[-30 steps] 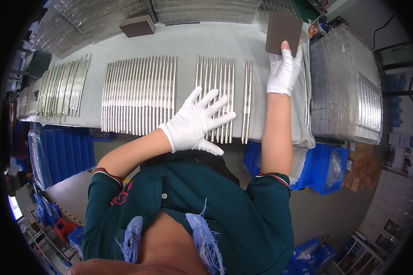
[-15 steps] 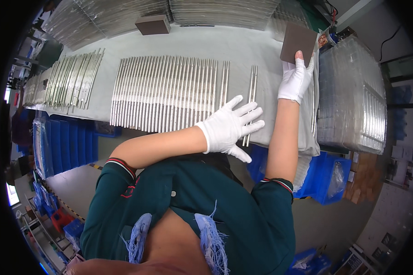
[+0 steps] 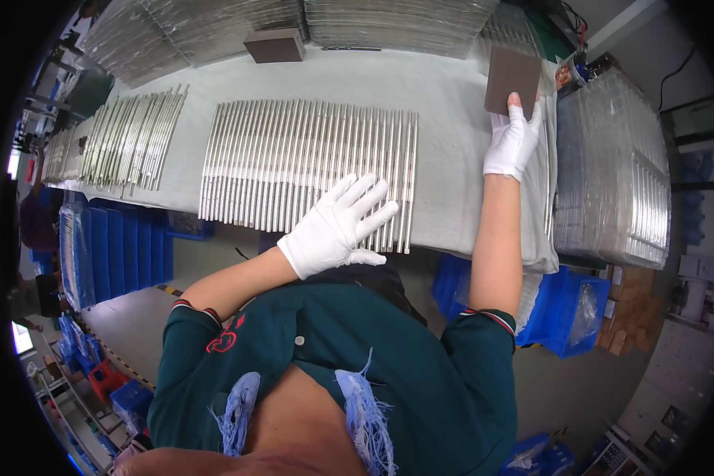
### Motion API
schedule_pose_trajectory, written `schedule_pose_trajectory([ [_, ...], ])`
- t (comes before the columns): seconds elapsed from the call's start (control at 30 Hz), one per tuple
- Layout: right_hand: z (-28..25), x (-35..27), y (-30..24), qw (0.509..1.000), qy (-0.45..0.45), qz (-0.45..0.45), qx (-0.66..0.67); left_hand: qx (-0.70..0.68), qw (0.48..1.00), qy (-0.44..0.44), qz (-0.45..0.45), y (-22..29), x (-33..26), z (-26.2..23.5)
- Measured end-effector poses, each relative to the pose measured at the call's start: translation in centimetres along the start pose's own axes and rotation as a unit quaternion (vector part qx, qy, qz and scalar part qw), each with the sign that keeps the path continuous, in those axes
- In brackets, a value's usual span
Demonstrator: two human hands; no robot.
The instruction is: Polishing or deburring a row of aligned metal rods using a sanding block.
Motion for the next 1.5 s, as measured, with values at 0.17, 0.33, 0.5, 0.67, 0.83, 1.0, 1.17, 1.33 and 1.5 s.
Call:
schedule_pose_trajectory([
  [0.17,0.4,-0.7,-0.3,1.0,0.009,-0.011,-0.014,0.008,1.0,0.007,-0.009,-0.6,-0.2,0.4],
  [0.33,0.5,-0.8,-0.6,1.0,0.016,-0.02,-0.012,-0.026,1.0,0.008,0.016,0.6,1.1,0.6],
  [0.5,0.8,-1.0,-0.5,1.0,0.019,-0.013,-0.013,-0.035,0.997,0.015,0.069,1.6,2.7,3.0],
  [0.67,0.8,-0.9,-0.5,0.999,0.021,-0.022,-0.021,0.008,0.997,0.038,0.066,1.3,2.6,3.8],
  [0.83,0.6,-0.8,-0.2,0.999,0.024,-0.021,-0.026,-0.027,0.996,0.009,0.08,2.2,3.6,3.7],
  [1.0,0.5,-0.7,0.0,0.999,0.027,-0.021,-0.03,-0.004,0.997,0.007,0.072,1.9,3.5,4.2],
  [1.17,0.5,-0.7,0.1,0.999,0.023,-0.022,-0.038,-0.031,0.999,0.001,0.009,-0.2,-0.4,-0.1],
  [1.33,0.8,-0.9,0.2,0.997,0.013,-0.038,-0.066,0.049,0.997,0.001,-0.066,-2.7,-2.6,-3.1],
  [1.5,1.3,-1.7,0.2,0.994,0.002,-0.052,-0.097,0.036,0.998,0.016,-0.055,-3.1,-3.0,-2.2],
])
Point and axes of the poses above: each hand's wrist, its own x-axis towards the middle knuckle, its own z-axis out of the palm, y = z × x, the point moved 1 cm from there along x, towards the middle knuckle, and after that the axes turned 15 degrees about y, right-handed, at the moved point
